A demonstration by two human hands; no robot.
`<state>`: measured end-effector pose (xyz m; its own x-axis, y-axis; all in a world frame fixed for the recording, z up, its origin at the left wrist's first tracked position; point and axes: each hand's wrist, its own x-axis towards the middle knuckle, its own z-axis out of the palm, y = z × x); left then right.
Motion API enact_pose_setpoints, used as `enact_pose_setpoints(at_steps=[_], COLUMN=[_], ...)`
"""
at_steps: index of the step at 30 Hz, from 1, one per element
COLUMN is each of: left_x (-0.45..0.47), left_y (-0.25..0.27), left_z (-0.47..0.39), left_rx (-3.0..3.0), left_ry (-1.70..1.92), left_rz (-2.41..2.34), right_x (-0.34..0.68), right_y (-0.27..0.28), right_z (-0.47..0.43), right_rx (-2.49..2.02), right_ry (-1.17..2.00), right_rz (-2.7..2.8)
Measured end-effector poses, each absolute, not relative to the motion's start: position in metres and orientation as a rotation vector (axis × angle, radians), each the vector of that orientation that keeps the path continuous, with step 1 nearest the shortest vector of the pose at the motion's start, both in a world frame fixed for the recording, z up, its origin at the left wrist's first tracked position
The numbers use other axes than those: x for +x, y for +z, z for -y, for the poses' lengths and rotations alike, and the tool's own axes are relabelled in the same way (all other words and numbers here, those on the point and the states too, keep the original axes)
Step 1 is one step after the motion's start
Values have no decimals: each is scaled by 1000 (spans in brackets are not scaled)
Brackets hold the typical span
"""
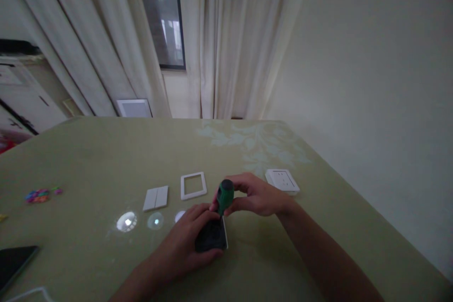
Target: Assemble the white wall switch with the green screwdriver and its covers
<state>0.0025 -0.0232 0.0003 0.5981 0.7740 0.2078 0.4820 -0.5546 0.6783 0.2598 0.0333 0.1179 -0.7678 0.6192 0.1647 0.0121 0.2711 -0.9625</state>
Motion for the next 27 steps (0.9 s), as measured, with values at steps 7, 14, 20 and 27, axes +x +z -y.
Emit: enact_pose_setpoints(at_steps=[7, 14, 20, 27], left_x=[4, 6, 6, 8], left_y=[8, 11, 12, 18], left_z=[22, 22, 21, 23], left_rx=[2233, 2225, 2199, 2169], left_ry=[634, 661, 635, 629], left_rz=[-970, -954, -972, -944], right_x=[246, 255, 263, 258], right_y=[95, 97, 89, 80], right_z=[-37, -39, -44, -54], right_rx=[-618, -589, -483, -662], right_ry=[1465, 1654, 1873, 1629], right_rz=[1788, 1830, 1830, 1776])
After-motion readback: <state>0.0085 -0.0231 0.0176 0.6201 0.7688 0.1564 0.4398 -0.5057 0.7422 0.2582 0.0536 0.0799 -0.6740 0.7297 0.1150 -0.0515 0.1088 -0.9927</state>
